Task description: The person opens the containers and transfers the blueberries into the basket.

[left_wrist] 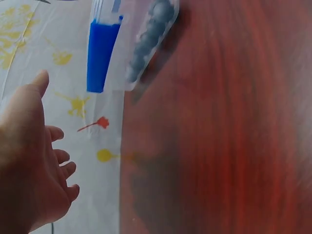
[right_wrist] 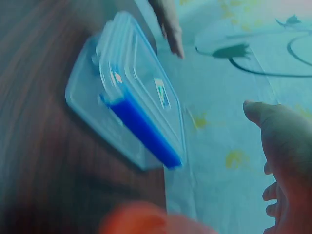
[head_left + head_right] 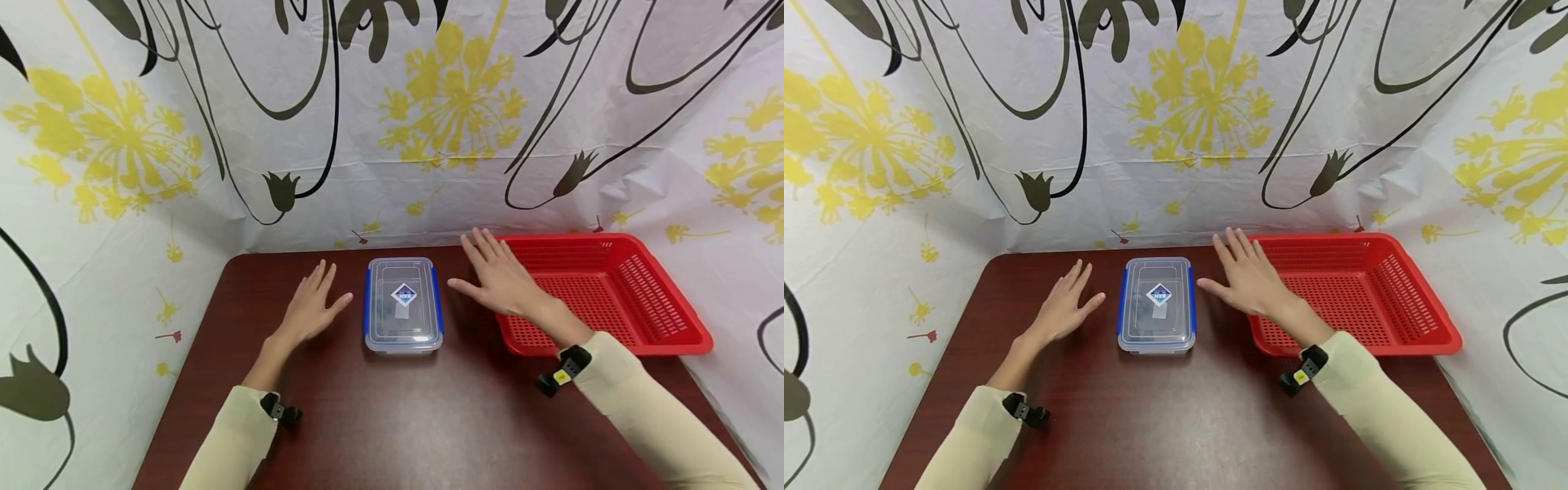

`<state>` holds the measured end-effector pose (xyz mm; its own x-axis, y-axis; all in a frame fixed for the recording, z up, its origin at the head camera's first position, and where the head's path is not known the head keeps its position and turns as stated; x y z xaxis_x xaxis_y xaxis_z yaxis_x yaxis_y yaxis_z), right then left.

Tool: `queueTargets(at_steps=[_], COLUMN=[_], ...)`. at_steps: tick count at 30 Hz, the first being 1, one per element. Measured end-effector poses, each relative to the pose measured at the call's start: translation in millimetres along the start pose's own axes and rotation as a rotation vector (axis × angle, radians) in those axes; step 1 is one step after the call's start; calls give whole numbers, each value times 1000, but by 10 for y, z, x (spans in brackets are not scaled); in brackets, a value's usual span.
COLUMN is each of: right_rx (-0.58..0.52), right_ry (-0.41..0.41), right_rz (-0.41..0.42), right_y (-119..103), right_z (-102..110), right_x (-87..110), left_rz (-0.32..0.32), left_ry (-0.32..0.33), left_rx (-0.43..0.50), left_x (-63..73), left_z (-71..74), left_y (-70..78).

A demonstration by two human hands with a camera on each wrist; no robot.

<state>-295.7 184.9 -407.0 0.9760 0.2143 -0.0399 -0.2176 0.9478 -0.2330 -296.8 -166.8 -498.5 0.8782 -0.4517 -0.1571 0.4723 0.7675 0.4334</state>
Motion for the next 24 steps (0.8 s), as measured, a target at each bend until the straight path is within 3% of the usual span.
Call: queueTargets(at_steps=[7,12,16,24], right_rx=[-4,-57,-94,-134], right_ry=[6,-36,-46,-52], right_rz=[38,37,41,37], right_y=[-371,-553,-651,-771], right_z=[-288,-514,-674,-918], right_x=[28,53,24,-63], left_rz=[63,111,141,198], left_ry=[44,90,149,271], left_rx=[182,376,511,662], left_x=[64,56,40,39], left_z=[-204,-326,-408,-525], left_y=[59,149,226,303])
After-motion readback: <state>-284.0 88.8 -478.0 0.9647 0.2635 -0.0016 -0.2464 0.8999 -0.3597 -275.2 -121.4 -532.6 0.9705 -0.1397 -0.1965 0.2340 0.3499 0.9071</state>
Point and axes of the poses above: each hand's wrist, its own x-axis away from the middle knuckle, its own z-axis out of the back of the hand, y = z × x, the point moved 8 cm from there along -x, towards the middle knuckle, and after that the axes turned 14 degrees about -z, right-handed, at the moved point
